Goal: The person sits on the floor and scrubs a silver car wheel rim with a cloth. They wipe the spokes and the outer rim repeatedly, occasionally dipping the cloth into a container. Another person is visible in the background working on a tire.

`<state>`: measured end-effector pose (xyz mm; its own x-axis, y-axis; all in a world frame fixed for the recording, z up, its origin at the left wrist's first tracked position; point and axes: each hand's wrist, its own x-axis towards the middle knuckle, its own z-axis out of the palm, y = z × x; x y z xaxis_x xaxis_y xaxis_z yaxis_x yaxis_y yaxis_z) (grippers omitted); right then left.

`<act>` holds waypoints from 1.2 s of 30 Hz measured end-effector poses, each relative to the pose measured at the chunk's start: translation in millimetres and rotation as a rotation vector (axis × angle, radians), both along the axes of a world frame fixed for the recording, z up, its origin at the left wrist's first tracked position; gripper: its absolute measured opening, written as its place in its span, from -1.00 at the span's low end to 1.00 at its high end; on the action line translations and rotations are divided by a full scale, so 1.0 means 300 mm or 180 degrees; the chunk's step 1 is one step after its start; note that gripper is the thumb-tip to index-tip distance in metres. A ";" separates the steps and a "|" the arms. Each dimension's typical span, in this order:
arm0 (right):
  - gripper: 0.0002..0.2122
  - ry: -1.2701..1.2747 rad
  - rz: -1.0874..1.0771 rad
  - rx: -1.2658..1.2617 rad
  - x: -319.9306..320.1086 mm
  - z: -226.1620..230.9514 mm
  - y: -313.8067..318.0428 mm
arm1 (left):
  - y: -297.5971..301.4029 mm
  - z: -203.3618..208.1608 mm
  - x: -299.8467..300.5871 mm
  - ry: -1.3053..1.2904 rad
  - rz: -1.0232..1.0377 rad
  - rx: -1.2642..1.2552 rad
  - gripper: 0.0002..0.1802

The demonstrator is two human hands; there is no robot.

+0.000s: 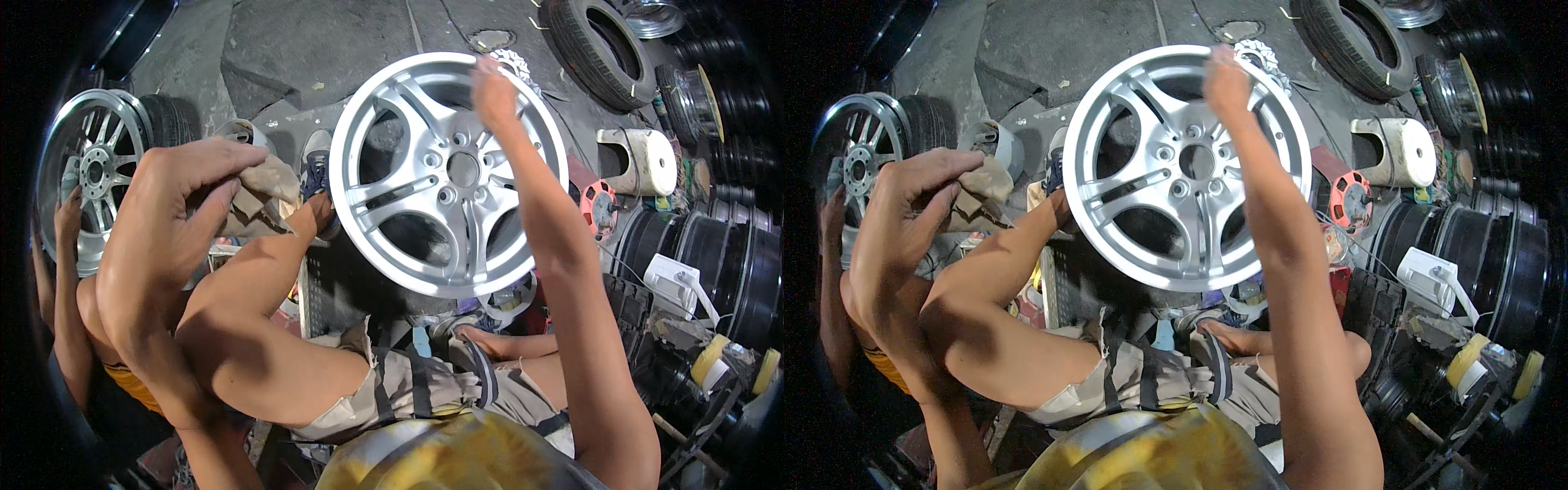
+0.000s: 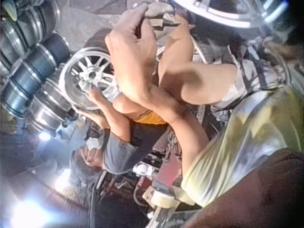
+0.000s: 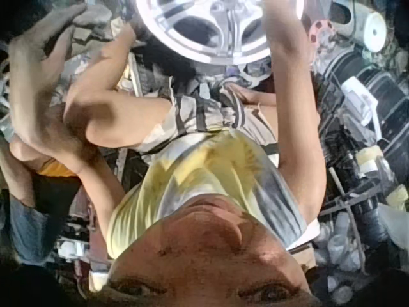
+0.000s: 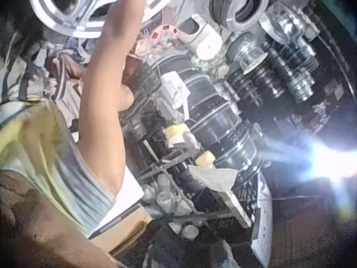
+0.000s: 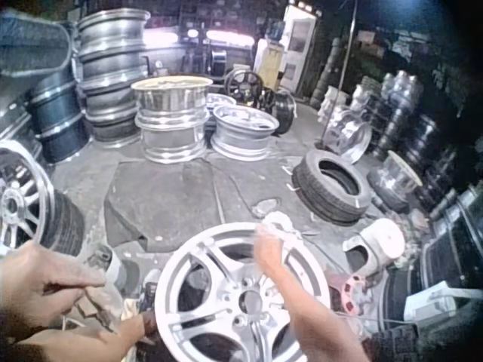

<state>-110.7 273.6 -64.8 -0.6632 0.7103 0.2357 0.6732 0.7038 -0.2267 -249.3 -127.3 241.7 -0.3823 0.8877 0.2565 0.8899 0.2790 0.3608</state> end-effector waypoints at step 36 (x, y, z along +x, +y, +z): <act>-0.77 -0.0244 0.1712 0.0967 -0.292 0.044 -0.218 | 0.160 0.060 0.050 0.0135 -0.0528 -0.0440 -0.71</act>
